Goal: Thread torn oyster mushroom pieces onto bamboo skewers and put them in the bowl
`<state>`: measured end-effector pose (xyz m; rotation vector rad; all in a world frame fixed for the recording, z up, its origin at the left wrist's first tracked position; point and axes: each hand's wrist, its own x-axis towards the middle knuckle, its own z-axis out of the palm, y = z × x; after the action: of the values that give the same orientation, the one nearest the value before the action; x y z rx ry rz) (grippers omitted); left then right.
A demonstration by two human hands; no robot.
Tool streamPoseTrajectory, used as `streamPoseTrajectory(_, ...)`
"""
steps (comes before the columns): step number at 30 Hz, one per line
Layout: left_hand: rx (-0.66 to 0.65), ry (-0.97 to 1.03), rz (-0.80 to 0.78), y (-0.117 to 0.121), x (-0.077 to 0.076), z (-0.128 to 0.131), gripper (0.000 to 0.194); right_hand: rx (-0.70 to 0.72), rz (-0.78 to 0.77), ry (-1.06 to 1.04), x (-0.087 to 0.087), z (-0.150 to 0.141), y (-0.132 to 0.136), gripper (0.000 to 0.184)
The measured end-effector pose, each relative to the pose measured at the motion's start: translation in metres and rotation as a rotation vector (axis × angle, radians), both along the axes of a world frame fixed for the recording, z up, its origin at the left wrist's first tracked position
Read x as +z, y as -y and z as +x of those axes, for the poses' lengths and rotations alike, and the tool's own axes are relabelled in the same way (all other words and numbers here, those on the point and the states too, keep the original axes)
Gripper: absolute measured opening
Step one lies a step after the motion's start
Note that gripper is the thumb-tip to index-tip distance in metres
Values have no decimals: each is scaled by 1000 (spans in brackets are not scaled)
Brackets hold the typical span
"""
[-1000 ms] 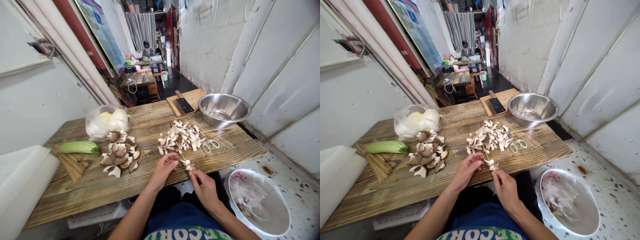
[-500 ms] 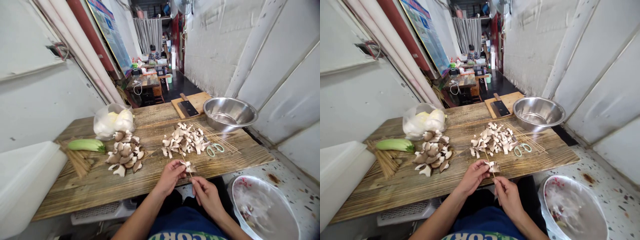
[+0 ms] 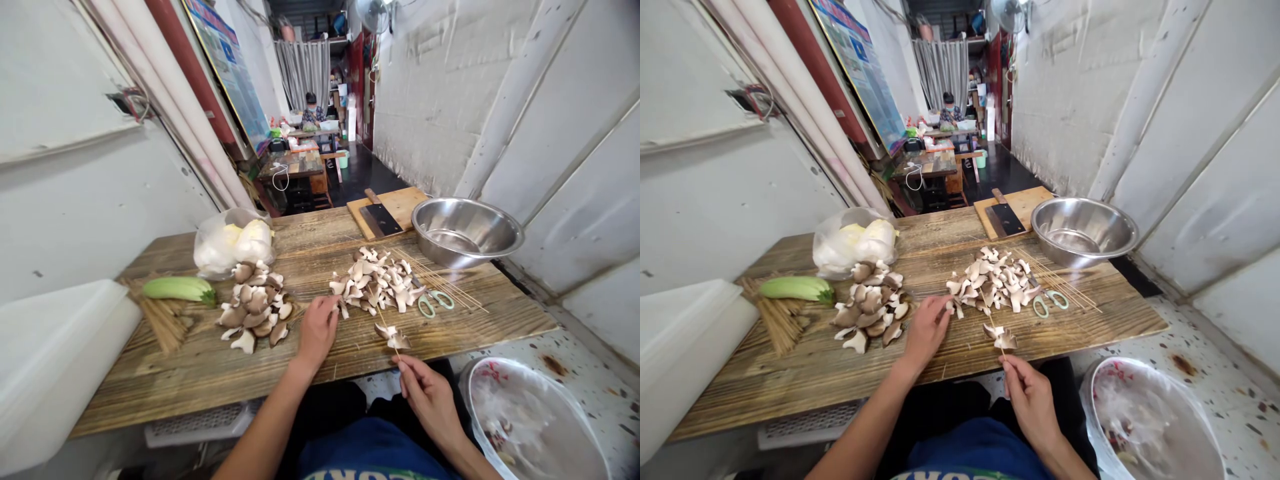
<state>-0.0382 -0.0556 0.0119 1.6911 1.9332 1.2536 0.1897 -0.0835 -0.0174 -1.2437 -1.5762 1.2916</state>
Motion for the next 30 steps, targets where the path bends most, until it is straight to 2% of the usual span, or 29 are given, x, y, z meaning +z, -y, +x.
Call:
streamPoseTrajectory(2,-81,-216,-13,-5,6,-7,28,0,5,5,-1,1,0,40)
streamPoseTrajectory(3,-81,-269,-62,-7,9,-8,28,2,10,8,-2,1,0,40)
streamPoseTrajectory(7,163,-340,-346,-13,8,6,35,17,41,29,-5,2,2,40)
streamPoseTrajectory(10,234,-419,-482,-18,0,15,41,36,59,57,-7,3,3,39)
streamPoseTrajectory(13,245,-486,-499,-21,-6,17,36,45,65,81,-9,5,2,38)
streamPoseTrajectory(17,214,-472,-398,-15,-7,16,28,60,84,94,-11,5,2,37)
streamPoseTrajectory(20,211,-233,-302,-6,-4,14,25,80,112,101,-10,6,4,36)
streamPoseTrajectory(23,161,213,-275,1,-2,10,24,97,164,104,-7,7,6,35)
streamPoseTrajectory(27,28,886,-328,5,3,3,25,161,218,152,-4,8,9,34)
streamPoseTrajectory(30,-78,1165,-348,6,9,0,24,233,224,211,-4,7,9,34)
